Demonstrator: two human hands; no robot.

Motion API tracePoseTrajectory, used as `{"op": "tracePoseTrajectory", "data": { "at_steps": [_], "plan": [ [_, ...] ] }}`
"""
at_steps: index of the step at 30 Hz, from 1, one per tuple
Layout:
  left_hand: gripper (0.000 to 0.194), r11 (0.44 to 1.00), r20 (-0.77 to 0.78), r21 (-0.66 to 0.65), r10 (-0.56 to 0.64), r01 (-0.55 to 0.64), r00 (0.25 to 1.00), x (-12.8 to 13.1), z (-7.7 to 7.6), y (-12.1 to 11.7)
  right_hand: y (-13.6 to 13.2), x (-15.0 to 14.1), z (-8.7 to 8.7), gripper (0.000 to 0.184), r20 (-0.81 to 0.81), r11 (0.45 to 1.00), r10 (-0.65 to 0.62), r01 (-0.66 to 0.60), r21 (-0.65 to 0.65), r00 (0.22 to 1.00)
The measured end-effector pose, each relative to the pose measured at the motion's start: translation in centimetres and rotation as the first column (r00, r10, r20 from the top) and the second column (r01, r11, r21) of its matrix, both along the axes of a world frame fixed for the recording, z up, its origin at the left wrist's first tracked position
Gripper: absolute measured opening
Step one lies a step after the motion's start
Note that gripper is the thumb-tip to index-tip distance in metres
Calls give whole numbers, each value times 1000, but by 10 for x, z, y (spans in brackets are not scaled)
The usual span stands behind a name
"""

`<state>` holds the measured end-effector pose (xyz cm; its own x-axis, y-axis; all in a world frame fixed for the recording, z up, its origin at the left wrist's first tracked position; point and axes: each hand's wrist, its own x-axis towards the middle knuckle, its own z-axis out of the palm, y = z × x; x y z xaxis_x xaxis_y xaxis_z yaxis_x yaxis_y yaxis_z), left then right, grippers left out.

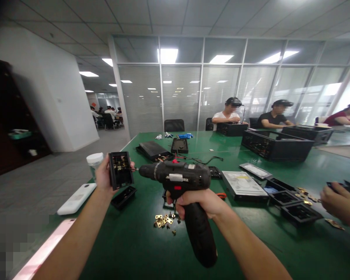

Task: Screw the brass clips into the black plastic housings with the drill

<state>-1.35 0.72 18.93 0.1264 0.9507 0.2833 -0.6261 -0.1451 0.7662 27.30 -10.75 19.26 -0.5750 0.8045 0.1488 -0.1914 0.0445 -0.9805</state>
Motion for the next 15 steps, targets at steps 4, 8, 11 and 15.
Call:
{"op": "tracePoseTrajectory", "data": {
  "at_steps": [4, 8, 11, 15],
  "plan": [
    [50, 999, -3, -53, -10, 10, 1000, -3, -2, 1, 0, 2, 1, 34, -54, 999, -37, 37, 5, 998],
    [50, 998, 32, -39, -42, 44, 999, -6, -3, 1, 5, 2, 0, 36, -99, 1000, -10, 10, -4, 995],
    [53, 998, 23, -47, -47, 48, 999, -8, -3, 2, 6, 1, 0, 39, -101, 1000, 3, -3, 1, 995],
    [60, 998, 15, -58, -26, 27, 1000, -7, 2, 1, 2, -1, 2, 40, -88, 1000, -3, 6, 27, 996]
  ]
}}
